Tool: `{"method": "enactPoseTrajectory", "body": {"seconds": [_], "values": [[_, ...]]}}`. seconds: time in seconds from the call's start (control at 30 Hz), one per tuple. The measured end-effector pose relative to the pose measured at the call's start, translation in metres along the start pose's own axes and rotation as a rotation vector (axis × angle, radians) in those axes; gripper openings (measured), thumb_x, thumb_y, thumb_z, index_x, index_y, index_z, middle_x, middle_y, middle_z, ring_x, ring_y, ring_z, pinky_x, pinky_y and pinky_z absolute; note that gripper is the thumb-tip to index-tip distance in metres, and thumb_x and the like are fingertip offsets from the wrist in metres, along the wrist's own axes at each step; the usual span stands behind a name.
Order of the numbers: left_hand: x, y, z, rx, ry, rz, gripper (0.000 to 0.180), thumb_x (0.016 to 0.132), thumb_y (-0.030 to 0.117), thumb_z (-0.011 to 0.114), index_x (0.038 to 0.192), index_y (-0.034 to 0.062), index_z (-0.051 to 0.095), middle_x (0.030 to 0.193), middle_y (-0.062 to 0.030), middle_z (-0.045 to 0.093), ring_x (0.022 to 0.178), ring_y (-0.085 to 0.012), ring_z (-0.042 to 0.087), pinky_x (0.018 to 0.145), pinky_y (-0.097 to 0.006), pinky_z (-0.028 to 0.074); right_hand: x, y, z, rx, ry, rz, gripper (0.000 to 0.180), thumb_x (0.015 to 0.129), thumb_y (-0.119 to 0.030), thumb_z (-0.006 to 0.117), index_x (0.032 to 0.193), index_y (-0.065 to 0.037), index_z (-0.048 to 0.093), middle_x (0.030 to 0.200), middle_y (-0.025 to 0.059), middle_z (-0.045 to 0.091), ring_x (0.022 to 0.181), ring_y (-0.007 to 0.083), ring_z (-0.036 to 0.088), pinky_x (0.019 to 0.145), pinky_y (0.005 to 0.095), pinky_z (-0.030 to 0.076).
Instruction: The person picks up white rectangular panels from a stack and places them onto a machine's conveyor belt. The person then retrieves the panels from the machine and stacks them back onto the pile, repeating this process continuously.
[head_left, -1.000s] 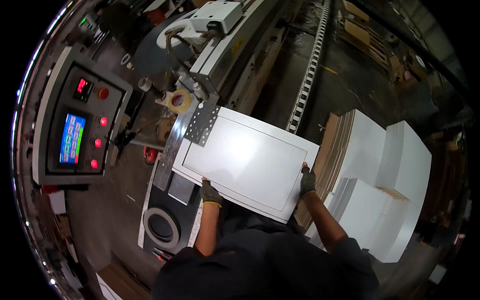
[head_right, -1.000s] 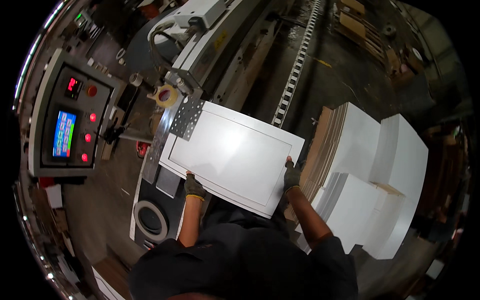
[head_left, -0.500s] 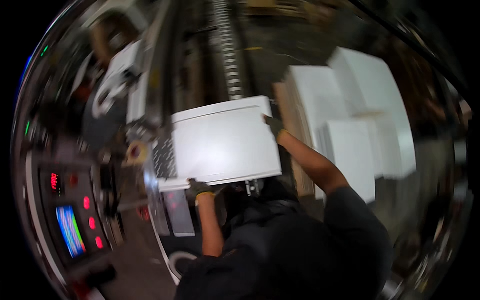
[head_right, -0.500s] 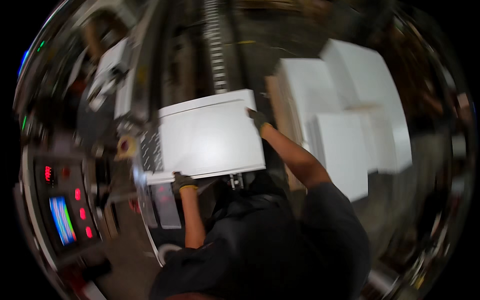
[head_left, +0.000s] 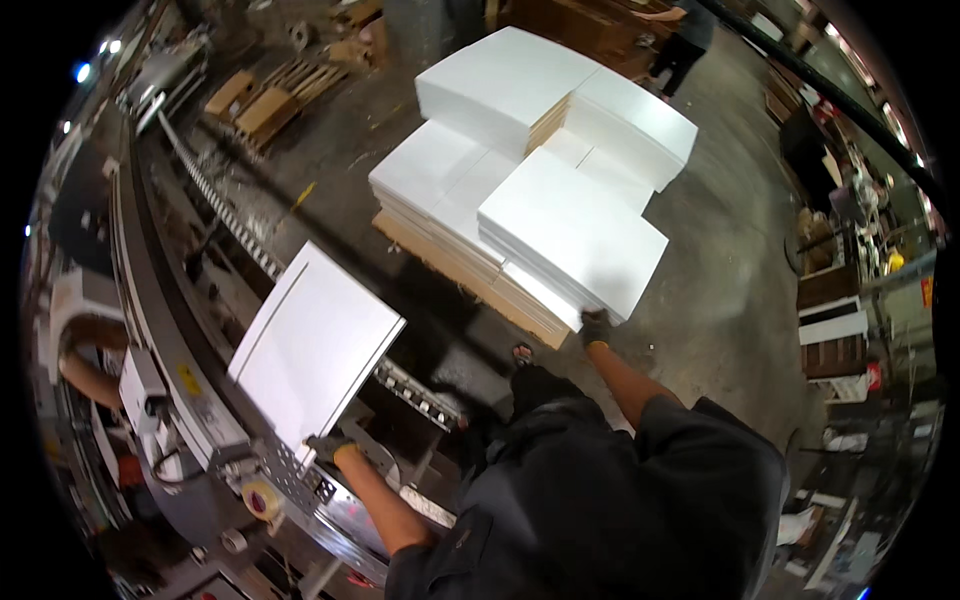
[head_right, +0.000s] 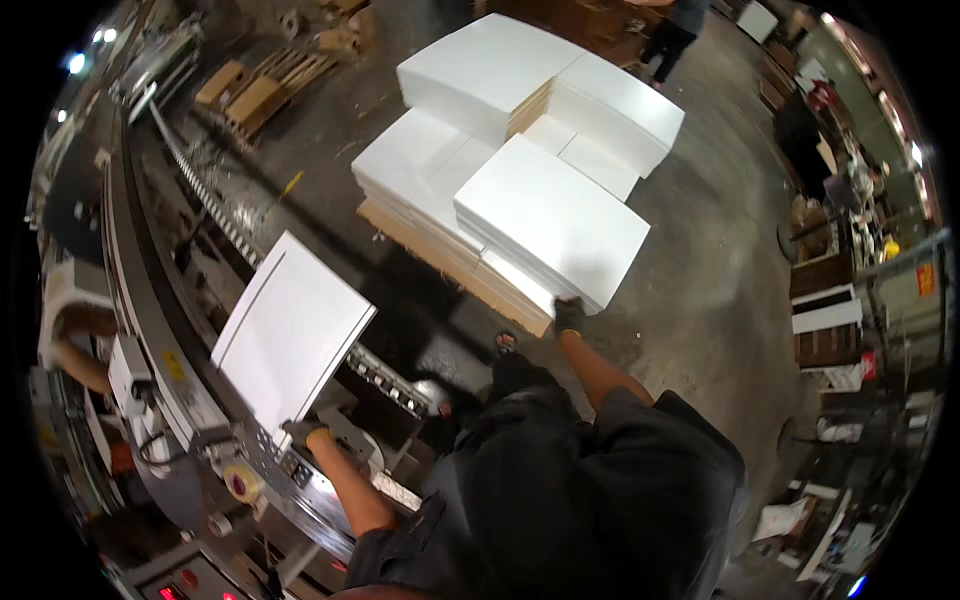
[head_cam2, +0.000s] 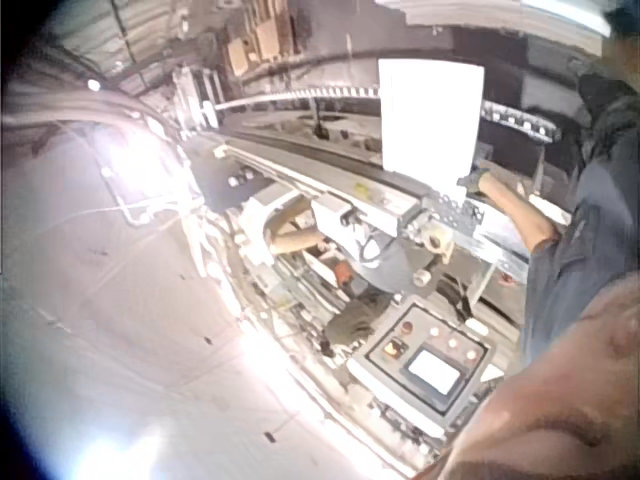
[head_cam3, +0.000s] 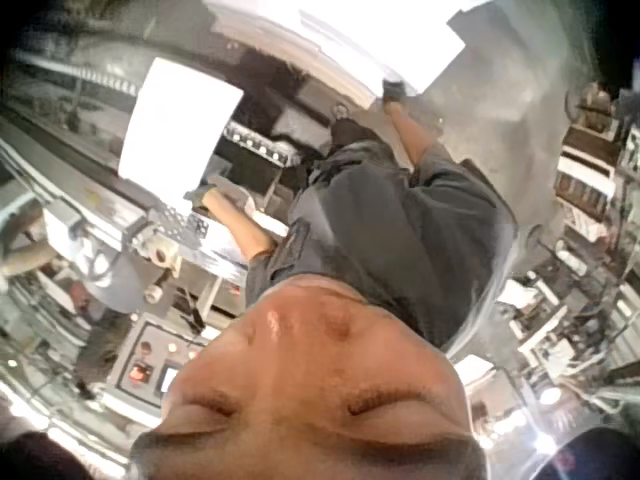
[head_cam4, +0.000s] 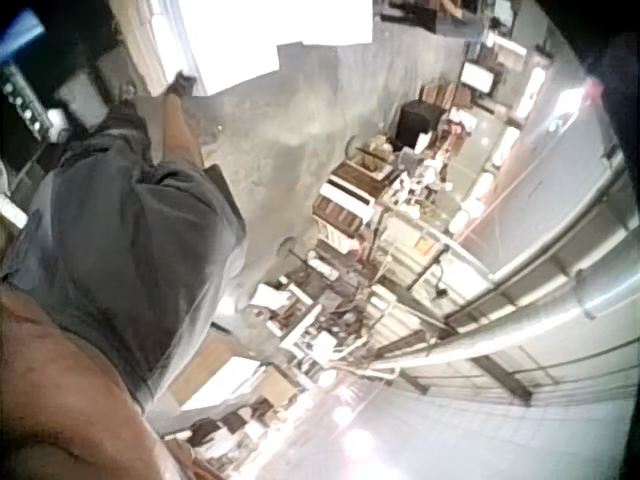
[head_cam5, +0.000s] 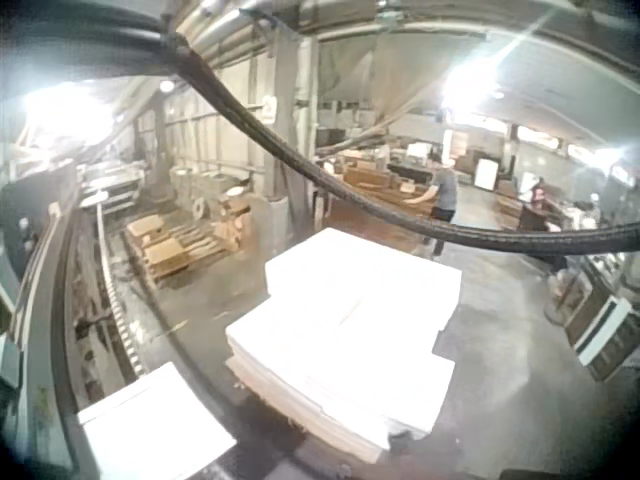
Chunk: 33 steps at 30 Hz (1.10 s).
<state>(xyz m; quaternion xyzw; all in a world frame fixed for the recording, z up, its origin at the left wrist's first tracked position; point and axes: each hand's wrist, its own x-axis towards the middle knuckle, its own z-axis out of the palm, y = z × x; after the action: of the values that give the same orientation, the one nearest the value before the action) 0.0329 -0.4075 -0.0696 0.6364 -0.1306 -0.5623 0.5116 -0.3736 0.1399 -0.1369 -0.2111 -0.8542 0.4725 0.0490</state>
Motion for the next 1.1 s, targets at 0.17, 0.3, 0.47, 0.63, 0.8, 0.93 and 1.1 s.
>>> {"method": "enactPoseTrajectory", "body": {"seconds": [0.17, 0.3, 0.47, 0.63, 0.8, 0.93, 1.1], "values": [[-0.005, 0.005, -0.031, 0.214, -0.630, -0.115, 0.057, 0.099, 0.066, 0.042, 0.069, 0.0168, 0.040, 0.058, 0.0016, 0.036, 0.053, -0.0159, 0.037, 0.048, -0.033, 0.031, 0.114, 0.055, -0.064, -0.158, -0.022, 0.622, 0.096, 0.078, -0.072, 0.065, 0.139, 0.002, 0.053, 0.132, 0.0215, 0.062, 0.128, 0.0315, 0.056, 0.108, 0.0405, 0.041], [-0.053, -0.019, -0.046, 0.370, -0.394, -0.046, 0.040, 0.097, 0.049, 0.057, 0.075, 0.0175, 0.045, 0.059, 0.0034, 0.040, 0.050, -0.0144, 0.043, 0.046, -0.027, 0.035, 0.150, 0.031, -0.059, -0.005, 0.060, 0.623, 0.102, 0.071, -0.064, 0.078, 0.142, 0.004, 0.049, 0.141, 0.0242, 0.054, 0.132, 0.0368, 0.052, 0.107, 0.0447, 0.043], [-0.164, -0.073, -0.017, 0.354, -0.463, 0.035, 0.029, 0.094, 0.037, 0.059, 0.076, 0.0184, 0.047, 0.062, 0.0044, 0.044, 0.052, -0.0131, 0.047, 0.048, -0.026, 0.039, 0.167, 0.041, -0.050, 0.003, 0.094, 0.587, 0.097, 0.067, -0.050, 0.088, 0.137, 0.005, 0.050, 0.134, 0.0240, 0.059, 0.124, 0.0379, 0.057, 0.103, 0.0450, 0.046], [-0.240, -0.152, 0.030, 0.376, -0.885, -0.317, 0.012, 0.090, 0.024, 0.061, 0.087, 0.0171, 0.051, 0.069, 0.0020, 0.050, 0.056, -0.0140, 0.049, 0.054, -0.030, 0.045, 0.181, 0.121, -0.040, -0.005, -0.005, 0.409, 0.082, 0.075, -0.041, 0.085, 0.134, 0.005, 0.051, 0.127, 0.0218, 0.063, 0.114, 0.0371, 0.062, 0.098, 0.0451, 0.048], [-0.297, -0.314, 0.067, 0.571, -1.161, -0.962, 0.021, 0.100, 0.034, 0.049, 0.092, 0.0150, 0.051, 0.087, -0.0033, 0.053, 0.074, -0.0216, 0.053, 0.065, -0.039, 0.047, 0.180, 0.129, -0.052, -0.309, -0.106, 0.468, 0.081, 0.079, -0.050, 0.080, 0.136, 0.002, 0.054, 0.133, 0.0235, 0.060, 0.127, 0.0364, 0.054, 0.106, 0.0443, 0.042], [-0.344, -0.411, 0.071, 0.890, -1.257, -1.154, 0.036, 0.104, 0.047, 0.041, 0.114, 0.0138, 0.053, 0.111, -0.0088, 0.055, 0.093, -0.0283, 0.053, 0.082, -0.044, 0.044, 0.138, 0.063, -0.108, 0.123, -0.304, 0.492, 0.058, 0.082, -0.042, 0.078, 0.119, 0.000, 0.064, 0.120, 0.0186, 0.065, 0.107, 0.0328, 0.062, 0.096, 0.0423, 0.049], [-0.432, -0.420, 0.073, 0.921, -1.964, -0.421, 0.049, 0.103, 0.044, 0.045, 0.136, 0.0083, 0.051, 0.139, -0.0123, 0.056, 0.122, -0.0375, 0.055, 0.109, -0.052, 0.037, 0.089, -0.036, -0.167, 0.501, -0.577, 0.633, 0.041, 0.085, -0.035, 0.077, 0.106, -0.002, 0.064, 0.091, 0.0068, 0.067, 0.083, 0.0193, 0.065, 0.070, 0.0326, 0.055]]}}
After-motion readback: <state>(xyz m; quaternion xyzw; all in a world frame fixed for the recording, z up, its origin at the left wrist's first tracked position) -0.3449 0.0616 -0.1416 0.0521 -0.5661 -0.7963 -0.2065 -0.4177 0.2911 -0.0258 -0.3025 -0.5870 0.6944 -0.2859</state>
